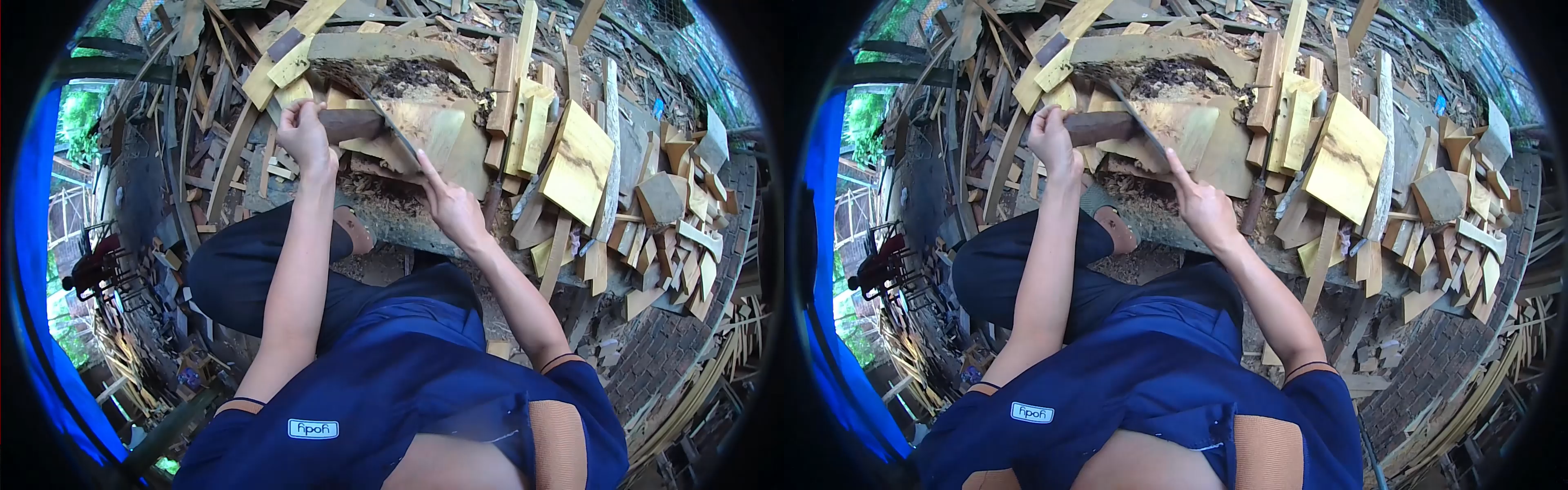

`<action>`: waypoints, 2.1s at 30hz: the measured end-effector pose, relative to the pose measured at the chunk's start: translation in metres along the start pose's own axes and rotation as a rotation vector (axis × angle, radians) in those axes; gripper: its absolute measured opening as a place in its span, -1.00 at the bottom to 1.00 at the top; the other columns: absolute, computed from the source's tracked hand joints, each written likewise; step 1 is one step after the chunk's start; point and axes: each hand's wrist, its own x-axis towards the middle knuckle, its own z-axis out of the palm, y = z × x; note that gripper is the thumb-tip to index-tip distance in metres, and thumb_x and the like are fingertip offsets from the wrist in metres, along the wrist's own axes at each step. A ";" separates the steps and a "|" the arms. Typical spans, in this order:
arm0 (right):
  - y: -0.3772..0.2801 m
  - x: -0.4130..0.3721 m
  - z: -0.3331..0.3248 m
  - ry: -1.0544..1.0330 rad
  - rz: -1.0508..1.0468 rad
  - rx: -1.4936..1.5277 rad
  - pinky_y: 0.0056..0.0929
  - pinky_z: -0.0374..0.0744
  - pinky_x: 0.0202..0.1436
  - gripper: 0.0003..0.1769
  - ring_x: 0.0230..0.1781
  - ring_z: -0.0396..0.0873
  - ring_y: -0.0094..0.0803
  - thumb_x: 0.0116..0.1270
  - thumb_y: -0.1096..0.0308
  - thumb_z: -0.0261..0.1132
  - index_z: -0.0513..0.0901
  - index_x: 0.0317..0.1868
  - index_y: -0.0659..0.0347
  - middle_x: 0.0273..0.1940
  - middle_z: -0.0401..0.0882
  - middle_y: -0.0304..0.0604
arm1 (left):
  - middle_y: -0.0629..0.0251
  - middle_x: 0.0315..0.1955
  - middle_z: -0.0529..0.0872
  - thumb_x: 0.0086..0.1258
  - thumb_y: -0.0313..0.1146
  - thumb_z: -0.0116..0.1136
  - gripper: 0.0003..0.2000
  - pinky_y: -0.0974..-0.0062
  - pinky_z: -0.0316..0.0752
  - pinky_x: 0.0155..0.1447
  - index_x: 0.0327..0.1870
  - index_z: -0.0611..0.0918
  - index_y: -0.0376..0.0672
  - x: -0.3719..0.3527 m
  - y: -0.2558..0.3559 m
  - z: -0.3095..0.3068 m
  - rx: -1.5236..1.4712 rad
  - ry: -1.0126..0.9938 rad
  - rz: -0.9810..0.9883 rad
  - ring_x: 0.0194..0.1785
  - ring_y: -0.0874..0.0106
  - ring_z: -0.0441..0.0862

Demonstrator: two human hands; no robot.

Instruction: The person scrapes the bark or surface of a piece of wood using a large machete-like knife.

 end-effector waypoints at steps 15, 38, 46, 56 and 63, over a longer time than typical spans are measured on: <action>0.005 0.003 0.000 -0.019 0.043 -0.003 0.11 0.58 -0.37 -0.32 -0.48 0.62 0.18 0.51 0.21 0.09 0.07 0.56 -0.37 -0.46 0.62 0.15 | 0.28 -0.37 0.69 0.26 -0.61 0.14 -0.95 0.60 0.52 -0.09 -0.29 0.62 -0.30 -0.003 0.004 0.007 0.069 -0.107 0.016 -0.27 0.51 0.67; -0.006 -0.007 -0.016 -0.025 -0.040 0.263 0.09 0.57 -0.22 -0.32 -0.31 0.62 0.24 0.52 0.26 0.09 0.07 0.56 -0.26 -0.30 0.66 0.22 | 0.36 -0.40 0.66 0.20 -0.64 0.15 -0.89 0.62 0.49 -0.11 -0.28 0.62 -0.28 -0.013 0.011 -0.003 0.173 -0.253 0.130 -0.27 0.55 0.66; -0.039 -0.009 -0.045 0.226 -0.267 0.435 0.08 0.58 -0.21 -0.33 -0.27 0.62 0.24 0.51 0.36 0.08 0.11 0.55 -0.26 -0.14 0.65 0.20 | 0.42 -0.30 0.57 0.23 -0.62 0.15 -0.84 0.65 0.41 -0.03 -0.18 0.59 -0.23 -0.021 0.012 -0.006 0.231 -0.300 0.156 -0.21 0.62 0.47; -0.011 -0.006 -0.047 0.091 -0.069 0.306 -0.02 0.50 -0.26 -0.35 -0.44 0.59 0.13 0.54 0.35 0.03 0.10 0.57 -0.24 -0.40 0.57 0.27 | 0.45 -0.30 0.59 0.25 -0.61 0.15 -0.86 0.67 0.40 -0.05 -0.19 0.61 -0.22 -0.012 0.003 -0.013 0.219 -0.343 0.144 -0.22 0.65 0.49; -0.003 -0.004 -0.018 0.234 -0.206 0.240 0.09 0.57 -0.28 -0.32 -0.40 0.63 0.15 0.49 0.34 0.09 0.12 0.55 -0.34 -0.36 0.64 0.15 | 0.49 -0.35 0.60 0.24 -0.59 0.15 -0.89 0.68 0.38 -0.11 -0.25 0.63 -0.22 -0.009 0.008 -0.013 0.213 -0.382 0.144 -0.28 0.68 0.48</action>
